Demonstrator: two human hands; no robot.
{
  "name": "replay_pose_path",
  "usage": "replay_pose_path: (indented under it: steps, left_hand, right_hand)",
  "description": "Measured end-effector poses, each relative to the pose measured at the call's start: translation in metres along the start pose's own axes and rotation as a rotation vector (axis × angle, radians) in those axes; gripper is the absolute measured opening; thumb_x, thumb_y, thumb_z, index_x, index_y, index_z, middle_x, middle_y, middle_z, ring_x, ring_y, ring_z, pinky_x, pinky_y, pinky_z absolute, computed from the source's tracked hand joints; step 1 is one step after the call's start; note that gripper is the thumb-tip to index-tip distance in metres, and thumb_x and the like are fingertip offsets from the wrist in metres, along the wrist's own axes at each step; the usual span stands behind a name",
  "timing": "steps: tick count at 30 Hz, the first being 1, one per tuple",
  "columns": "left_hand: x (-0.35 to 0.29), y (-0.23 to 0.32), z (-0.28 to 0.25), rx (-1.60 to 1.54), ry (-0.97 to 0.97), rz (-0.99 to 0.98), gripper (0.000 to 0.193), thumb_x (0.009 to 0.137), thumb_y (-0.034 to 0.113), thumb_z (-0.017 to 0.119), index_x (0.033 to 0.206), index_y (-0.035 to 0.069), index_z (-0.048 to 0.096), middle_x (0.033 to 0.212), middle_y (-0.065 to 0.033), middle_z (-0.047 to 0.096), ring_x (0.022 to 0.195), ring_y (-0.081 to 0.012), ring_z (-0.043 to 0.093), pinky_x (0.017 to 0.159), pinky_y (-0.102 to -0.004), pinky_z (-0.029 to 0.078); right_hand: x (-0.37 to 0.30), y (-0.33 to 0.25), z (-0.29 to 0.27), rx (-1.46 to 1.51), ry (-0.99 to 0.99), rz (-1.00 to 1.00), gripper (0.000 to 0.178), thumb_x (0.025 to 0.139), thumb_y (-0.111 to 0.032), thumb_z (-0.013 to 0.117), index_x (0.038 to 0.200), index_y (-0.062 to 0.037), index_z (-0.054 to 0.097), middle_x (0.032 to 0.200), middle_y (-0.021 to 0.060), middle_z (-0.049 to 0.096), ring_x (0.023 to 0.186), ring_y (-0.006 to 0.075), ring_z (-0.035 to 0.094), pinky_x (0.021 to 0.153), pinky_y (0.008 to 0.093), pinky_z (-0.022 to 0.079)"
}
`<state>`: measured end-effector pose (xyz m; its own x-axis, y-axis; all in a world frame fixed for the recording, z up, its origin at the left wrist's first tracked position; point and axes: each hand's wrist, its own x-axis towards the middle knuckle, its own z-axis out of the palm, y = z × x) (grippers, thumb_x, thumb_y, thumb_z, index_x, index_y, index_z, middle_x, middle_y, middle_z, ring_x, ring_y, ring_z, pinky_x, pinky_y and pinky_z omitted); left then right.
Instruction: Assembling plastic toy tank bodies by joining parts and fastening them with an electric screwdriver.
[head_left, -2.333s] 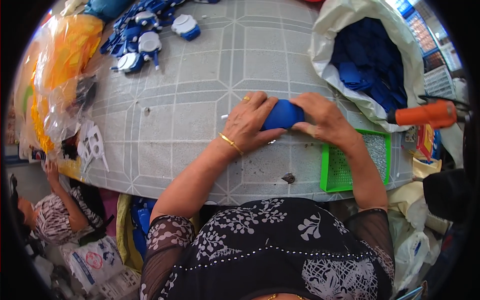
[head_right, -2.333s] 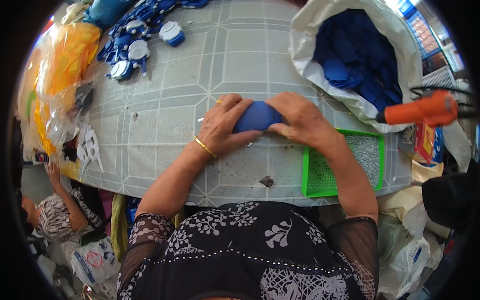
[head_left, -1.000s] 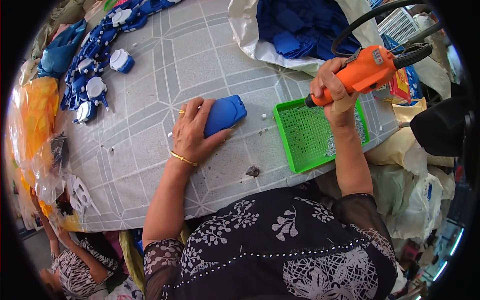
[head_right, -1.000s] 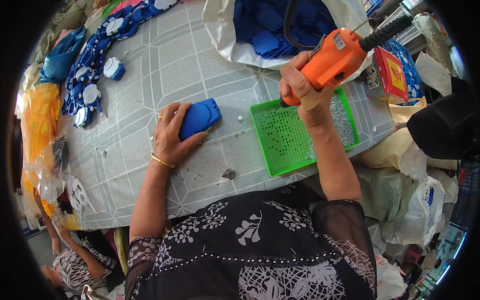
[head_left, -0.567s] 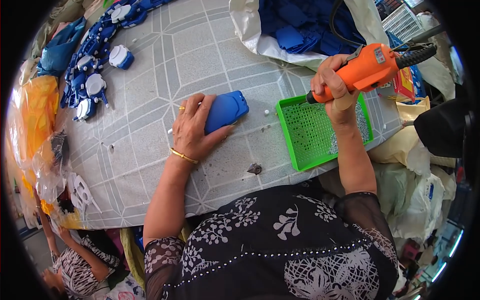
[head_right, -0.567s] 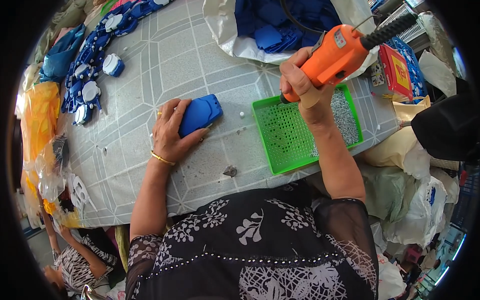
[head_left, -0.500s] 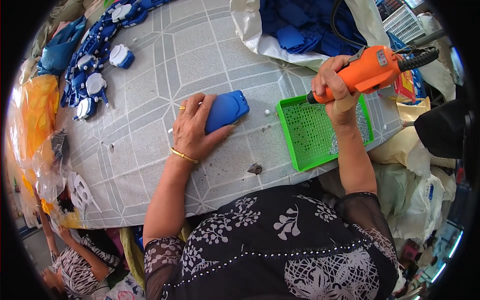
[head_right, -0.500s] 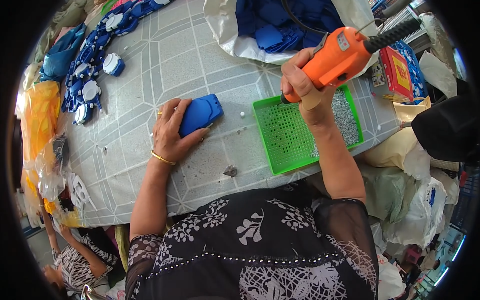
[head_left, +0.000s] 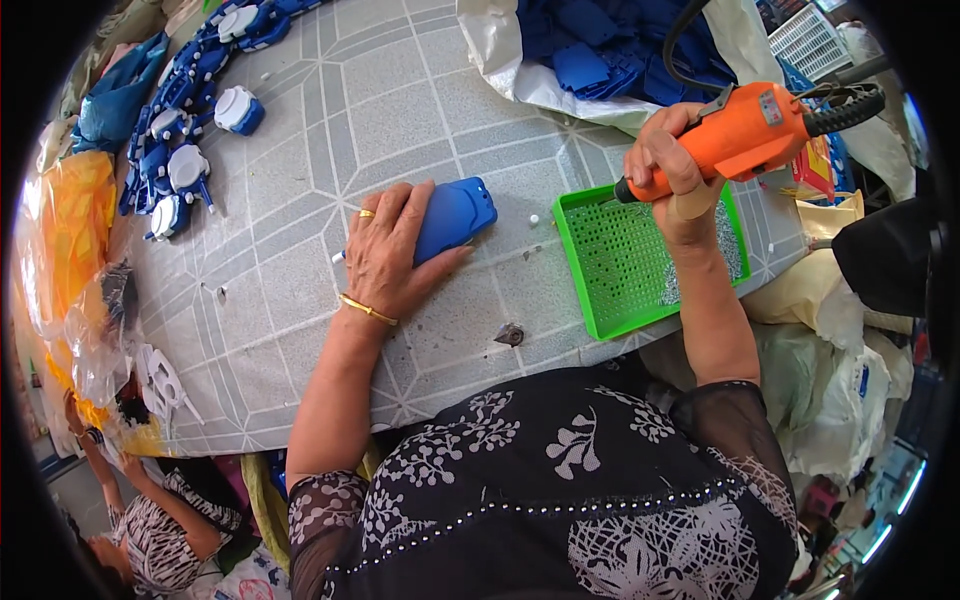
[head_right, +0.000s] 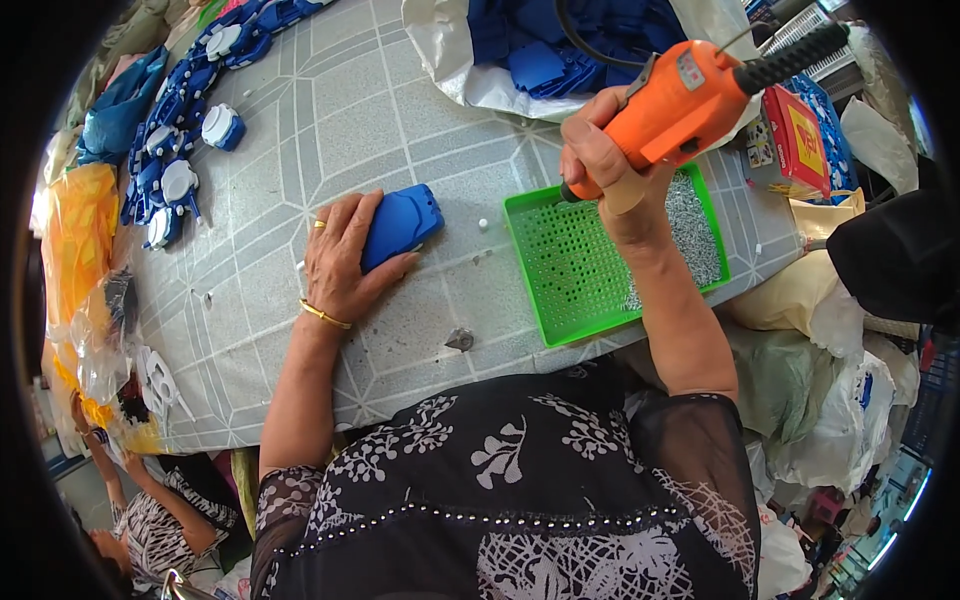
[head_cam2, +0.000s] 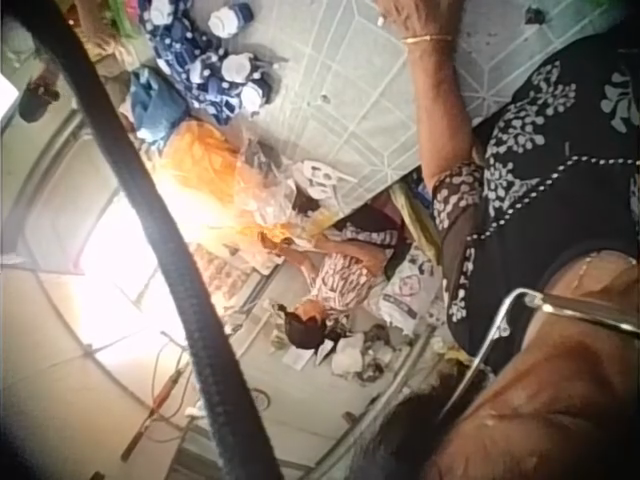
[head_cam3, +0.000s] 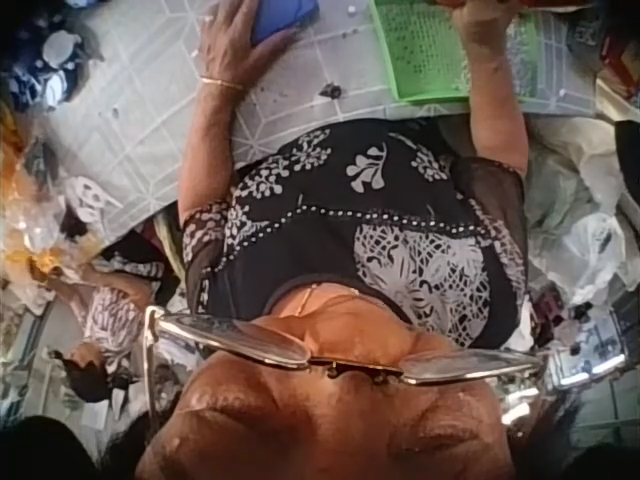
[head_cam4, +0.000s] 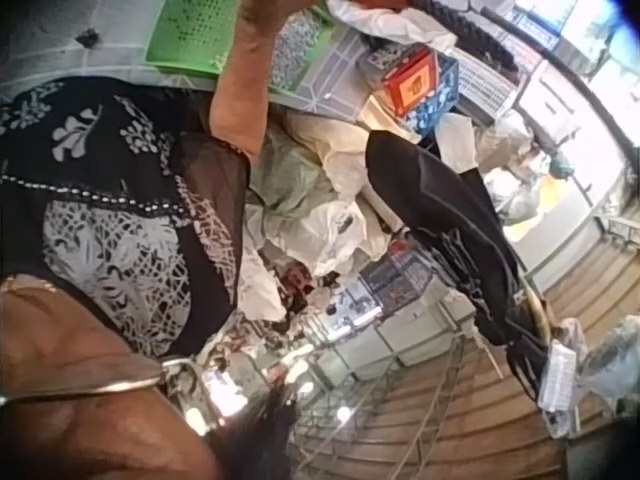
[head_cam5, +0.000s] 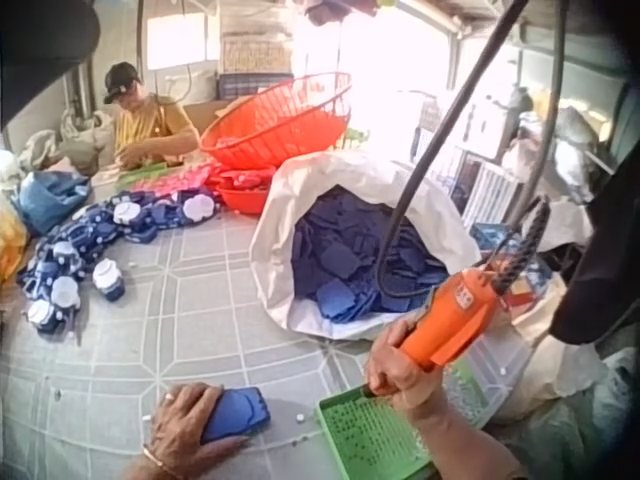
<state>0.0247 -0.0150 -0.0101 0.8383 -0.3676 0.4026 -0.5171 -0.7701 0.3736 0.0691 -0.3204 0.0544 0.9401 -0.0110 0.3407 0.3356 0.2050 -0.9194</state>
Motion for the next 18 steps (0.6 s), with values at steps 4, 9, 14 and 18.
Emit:
replay_pose_path:
  steps: [4,9,14,18]
  left_hand:
    - [-0.002,0.000,-0.002,0.007,-0.003,-0.015,0.076,0.076,0.041,0.083,0.136,0.001,0.057,0.125,-0.0164,0.060,0.114,-0.0379,0.056,0.099,-0.0470,0.043]
    - [-0.003,0.000,-0.003,-0.007,-0.002,-0.015,0.075,0.076,0.039,0.084,0.135,0.002,0.058,0.123,-0.0176,0.060,0.113,-0.0381,0.056,0.098,-0.0466,0.044]
    - [0.002,0.005,-0.007,-0.025,-0.047,-0.055,0.076,0.075,0.038,0.085,0.136,0.001,0.058,0.125,-0.0180,0.062,0.113,-0.0383,0.058,0.097,-0.0465,0.046]
    - [0.002,0.003,-0.006,-0.011,0.007,-0.024,0.070,0.076,0.039,0.083,0.131,0.003,0.058,0.114,-0.0149,0.059,0.105,-0.0357,0.056,0.092,-0.0460,0.045]
  right_hand:
    - [0.005,-0.017,0.001,0.118,0.028,-0.011,0.020,0.091,-0.011,0.068,0.089,-0.0110,0.047,0.075,0.0033,0.048,0.058,0.0131,0.047,0.061,0.0311,0.043]
    - [0.018,-0.037,0.018,0.161,-0.099,-0.037,0.025,0.097,-0.023,0.063,0.085,-0.0131,0.044,0.077,0.0006,0.048,0.060,0.0108,0.045,0.064,0.0297,0.041]
    - [0.021,-0.027,0.056,0.241,-0.154,0.004,0.025,0.095,-0.019,0.065,0.084,-0.0124,0.043,0.076,0.0012,0.047,0.059,0.0116,0.048,0.064,0.0304,0.044]
    - [0.021,-0.016,0.079,0.214,-0.212,0.030,0.023,0.092,-0.015,0.067,0.084,-0.0104,0.047,0.075,0.0031,0.051,0.058,0.0129,0.052,0.064,0.0324,0.046]
